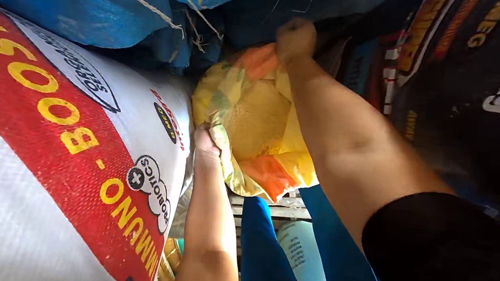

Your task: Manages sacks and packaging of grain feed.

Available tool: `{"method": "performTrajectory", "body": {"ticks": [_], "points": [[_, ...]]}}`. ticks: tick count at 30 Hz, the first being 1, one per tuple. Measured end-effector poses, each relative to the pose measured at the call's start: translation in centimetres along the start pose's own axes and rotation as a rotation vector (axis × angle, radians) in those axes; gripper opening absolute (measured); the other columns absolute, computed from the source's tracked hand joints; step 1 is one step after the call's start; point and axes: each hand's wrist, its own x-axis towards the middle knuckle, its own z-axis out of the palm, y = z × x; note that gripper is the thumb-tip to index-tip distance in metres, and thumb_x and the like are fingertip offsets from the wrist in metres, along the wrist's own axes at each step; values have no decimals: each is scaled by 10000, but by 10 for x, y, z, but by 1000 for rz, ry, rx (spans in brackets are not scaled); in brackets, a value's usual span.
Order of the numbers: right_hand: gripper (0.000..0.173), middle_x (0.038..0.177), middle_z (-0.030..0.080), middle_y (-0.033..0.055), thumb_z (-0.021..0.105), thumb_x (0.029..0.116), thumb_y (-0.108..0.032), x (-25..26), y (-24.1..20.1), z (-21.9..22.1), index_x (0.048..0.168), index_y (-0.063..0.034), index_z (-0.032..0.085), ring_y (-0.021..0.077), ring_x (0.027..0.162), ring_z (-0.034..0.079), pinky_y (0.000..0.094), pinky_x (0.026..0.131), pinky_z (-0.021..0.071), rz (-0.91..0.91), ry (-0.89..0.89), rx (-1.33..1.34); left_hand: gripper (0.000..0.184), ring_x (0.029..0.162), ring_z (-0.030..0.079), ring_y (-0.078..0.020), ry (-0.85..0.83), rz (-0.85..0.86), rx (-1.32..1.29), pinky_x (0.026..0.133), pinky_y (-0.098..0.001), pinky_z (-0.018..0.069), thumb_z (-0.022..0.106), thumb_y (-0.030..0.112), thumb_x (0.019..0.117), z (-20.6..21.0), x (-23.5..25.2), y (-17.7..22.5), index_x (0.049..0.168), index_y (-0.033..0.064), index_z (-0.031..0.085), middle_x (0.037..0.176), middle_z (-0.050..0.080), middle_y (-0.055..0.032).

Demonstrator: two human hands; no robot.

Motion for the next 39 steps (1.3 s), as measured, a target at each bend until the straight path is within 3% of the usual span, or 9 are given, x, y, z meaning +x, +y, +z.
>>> {"method": "performTrajectory", "body": {"ticks": [5, 9, 13, 18, 23, 28, 33, 36, 39], "points": [[595, 1506, 522, 209, 679, 813, -307, -69, 29, 44, 1370, -109, 609, 455, 1446, 404, 724, 1148, 250, -1113, -17, -334, 491, 761, 711, -153, -230, 18, -457, 673, -350, 612, 182, 336, 1088, -16, 6, -14, 971, 108, 601, 815, 708, -37], [578, 1559, 518, 14, 663, 883, -24, -94, 30, 95, 1406, -269, 640, 351, 1509, 363, 686, 1175, 228, -1383, -221, -359, 409, 796, 699, -142, -168, 105, -267, 710, -349, 604, 212, 264, 1093, -12, -3, -5, 1009, 120, 586, 848, 692, -28], [283, 1253, 704, 169, 554, 991, -30, -74, -23, 111, 1217, -40, 724, 389, 1355, 532, 660, 1251, 78, -994, -547, -502, 456, 1296, 571, -197, 168, 325, 527, 1095, -413, 474, 393, 337, 1123, -18, -41, -12, 1470, 58, 490, 1410, 590, -129], [331, 1251, 662, 234, 504, 1030, -137, -70, -65, 112, 1331, -49, 609, 430, 1256, 582, 613, 1127, 363, -730, -723, -669, 1131, 1456, 346, -492, 449, 507, 1426, 1150, -608, 339, 805, 522, 792, -36, -86, -76, 1608, -14, 234, 1600, 285, -339], [310, 1275, 622, 272, 543, 1015, -199, -55, -64, 119, 1211, 11, 660, 471, 1237, 576, 723, 951, 455, -502, -816, -754, 404, 1016, 698, -276, 334, 85, 789, 839, -485, 598, 584, -39, 931, -103, -55, -84, 1333, 7, 589, 1138, 698, -190], [268, 1189, 658, 243, 602, 972, -182, -47, -62, 117, 1179, -19, 658, 439, 1164, 618, 691, 926, 472, -477, -747, -618, 395, 877, 701, -203, 178, 17, -292, 758, -419, 609, 268, 306, 1101, -182, -27, -81, 1159, 65, 576, 967, 706, -86], [520, 1447, 557, 214, 691, 863, -120, -97, -37, 106, 1377, -79, 617, 398, 1415, 450, 559, 1163, 364, -584, -158, -232, 345, 1159, 605, -268, 537, -14, 114, 1007, -465, 518, 369, 155, 1112, -140, -38, -54, 1361, -32, 520, 1301, 604, -189], [580, 1420, 541, 187, 674, 944, -187, -187, -22, 52, 1474, -51, 479, 261, 1208, 607, 438, 953, 556, -159, -341, 193, 415, 1183, 616, -317, 622, 264, 530, 1012, -481, 514, 457, 207, 1081, -144, -50, -77, 1346, -95, 563, 1319, 611, -266], [531, 1292, 598, 192, 602, 1023, -269, -288, 10, 23, 1475, -66, 411, 269, 1021, 646, 441, 838, 552, 539, -416, 654, 635, 1296, 543, -394, 571, 116, 706, 1065, -555, 473, 667, 361, 1000, -117, -75, -70, 1457, -38, 478, 1409, 543, -288]]}}
